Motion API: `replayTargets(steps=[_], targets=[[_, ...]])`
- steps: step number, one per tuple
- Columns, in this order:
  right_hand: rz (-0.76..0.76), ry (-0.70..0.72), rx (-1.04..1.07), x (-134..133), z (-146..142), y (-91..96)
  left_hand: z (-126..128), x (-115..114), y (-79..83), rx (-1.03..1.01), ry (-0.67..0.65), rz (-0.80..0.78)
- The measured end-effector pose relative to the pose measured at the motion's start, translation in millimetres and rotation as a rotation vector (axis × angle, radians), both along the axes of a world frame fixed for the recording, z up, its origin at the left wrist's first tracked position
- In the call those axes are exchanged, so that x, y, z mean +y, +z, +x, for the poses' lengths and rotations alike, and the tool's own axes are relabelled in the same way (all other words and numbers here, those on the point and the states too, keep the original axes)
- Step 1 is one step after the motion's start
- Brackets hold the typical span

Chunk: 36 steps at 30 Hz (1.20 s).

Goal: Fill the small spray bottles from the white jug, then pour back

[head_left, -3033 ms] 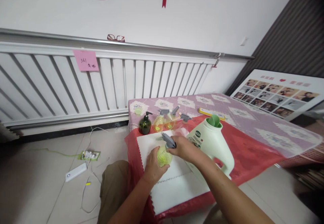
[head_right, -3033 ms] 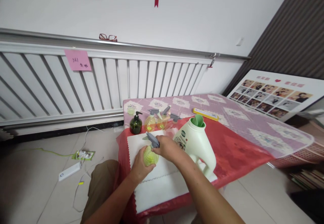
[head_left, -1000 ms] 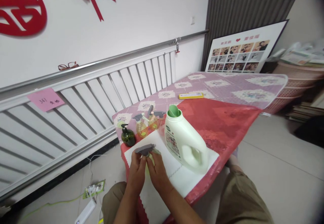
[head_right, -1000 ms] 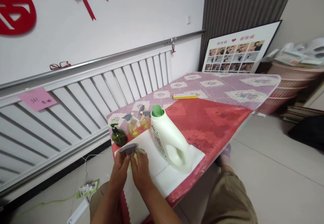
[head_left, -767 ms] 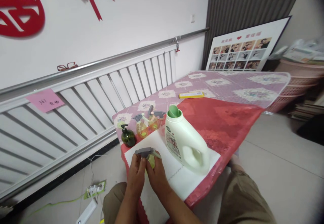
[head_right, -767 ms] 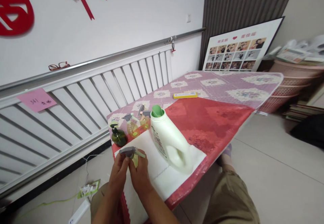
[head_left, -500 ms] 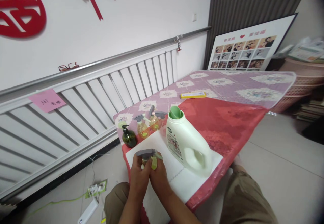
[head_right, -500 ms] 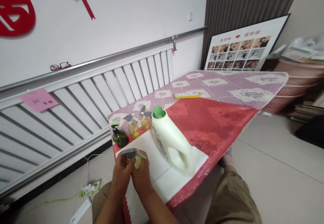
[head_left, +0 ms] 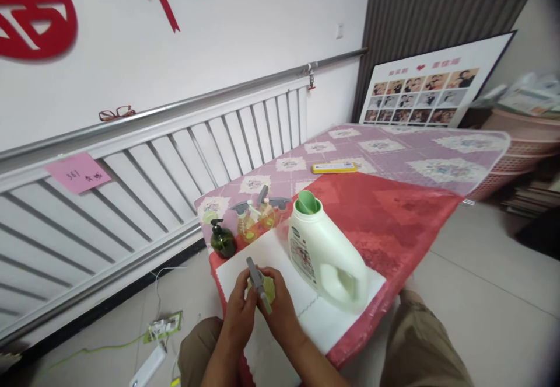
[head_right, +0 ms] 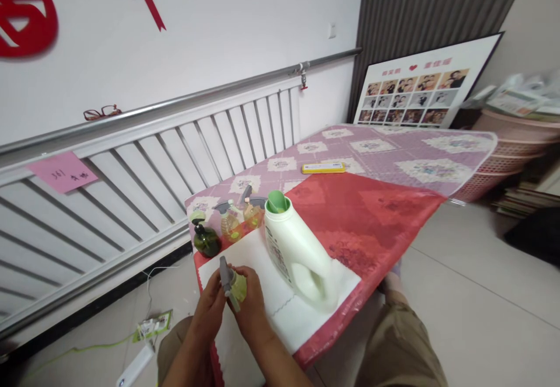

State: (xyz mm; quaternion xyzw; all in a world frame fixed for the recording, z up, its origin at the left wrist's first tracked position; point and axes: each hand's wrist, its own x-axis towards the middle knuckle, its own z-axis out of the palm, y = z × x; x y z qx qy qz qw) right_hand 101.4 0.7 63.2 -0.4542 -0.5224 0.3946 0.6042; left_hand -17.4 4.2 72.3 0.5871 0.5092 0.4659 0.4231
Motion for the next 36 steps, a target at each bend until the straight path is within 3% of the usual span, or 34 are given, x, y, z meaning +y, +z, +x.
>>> replayTargets(steps=[8,12,16,23,30,36], targets=[[-0.032,0.007,-0.035,5,-1,-5.7,21,-4,18.3,-0.022,0.188,0.019],[-0.055,0.000,-0.100,5,4,-2.5,15,-2,24.2,0.000,0.053,0.049],[-0.058,0.008,-0.131,6,6,-4.3,4,2,19.0,-0.016,-0.077,0.033],[-0.006,0.015,-0.154,6,5,-5.5,7,5,14.1,-0.048,0.008,0.060],[-0.056,-0.001,-0.174,6,8,-3.5,-4,9,22.2,-0.005,-0.191,0.023],[-0.061,0.004,-0.165,5,7,1.0,-3,8,23.3,-0.043,-0.115,0.028]])
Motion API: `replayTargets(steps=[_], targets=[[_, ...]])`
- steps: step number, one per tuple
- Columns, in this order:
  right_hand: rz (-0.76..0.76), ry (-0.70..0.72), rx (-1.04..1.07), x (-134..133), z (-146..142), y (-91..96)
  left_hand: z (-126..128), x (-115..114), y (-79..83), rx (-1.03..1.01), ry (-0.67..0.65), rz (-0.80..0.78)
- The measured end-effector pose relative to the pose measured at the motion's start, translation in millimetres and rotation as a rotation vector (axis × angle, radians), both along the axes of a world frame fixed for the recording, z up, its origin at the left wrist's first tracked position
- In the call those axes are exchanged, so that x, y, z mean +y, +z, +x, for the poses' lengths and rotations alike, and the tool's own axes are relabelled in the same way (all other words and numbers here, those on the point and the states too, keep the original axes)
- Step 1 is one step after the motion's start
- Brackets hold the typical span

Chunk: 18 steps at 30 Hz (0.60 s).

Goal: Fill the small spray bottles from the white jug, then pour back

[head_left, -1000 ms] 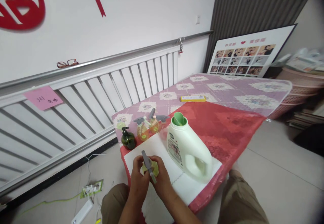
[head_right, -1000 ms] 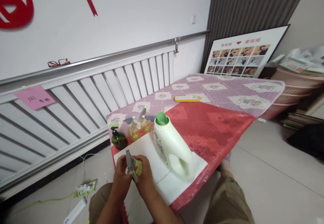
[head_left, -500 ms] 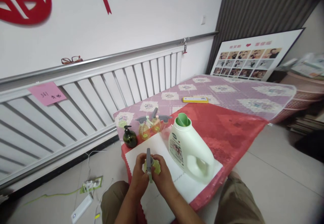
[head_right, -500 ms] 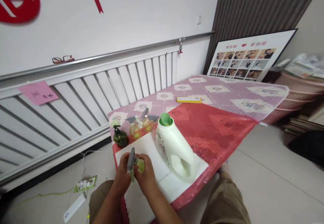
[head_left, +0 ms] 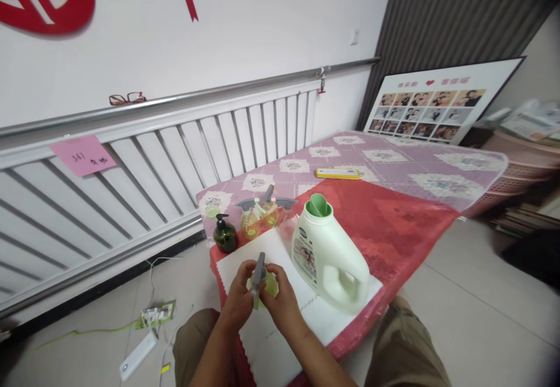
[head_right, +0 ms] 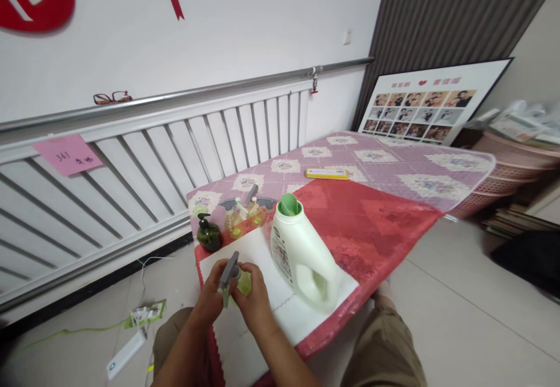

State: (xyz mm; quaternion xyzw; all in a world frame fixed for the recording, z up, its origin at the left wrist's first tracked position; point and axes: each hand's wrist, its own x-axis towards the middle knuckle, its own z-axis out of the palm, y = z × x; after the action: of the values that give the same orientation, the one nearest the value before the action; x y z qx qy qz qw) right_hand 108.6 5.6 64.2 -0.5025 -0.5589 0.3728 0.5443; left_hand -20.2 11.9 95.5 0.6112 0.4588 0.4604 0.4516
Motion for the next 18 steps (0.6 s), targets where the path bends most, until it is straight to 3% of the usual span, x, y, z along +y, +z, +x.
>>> replayTargets(steps=[7,12,14,18], targets=[[-0.044,-0.014,-0.015,0,1,4.7,-3,2,-4.6,-0.083,-0.082,-0.052],[-0.072,-0.010,-0.030,-1,1,9.6,-12,0,-32.3,-0.189,0.044,-0.091],[-0.088,-0.013,-0.038,-2,2,12.6,-14,-3,-45.3,-0.223,0.027,-0.087],[-0.117,0.024,-0.053,-2,6,18.2,-8,-13,-60.8,-0.104,0.027,-0.016]])
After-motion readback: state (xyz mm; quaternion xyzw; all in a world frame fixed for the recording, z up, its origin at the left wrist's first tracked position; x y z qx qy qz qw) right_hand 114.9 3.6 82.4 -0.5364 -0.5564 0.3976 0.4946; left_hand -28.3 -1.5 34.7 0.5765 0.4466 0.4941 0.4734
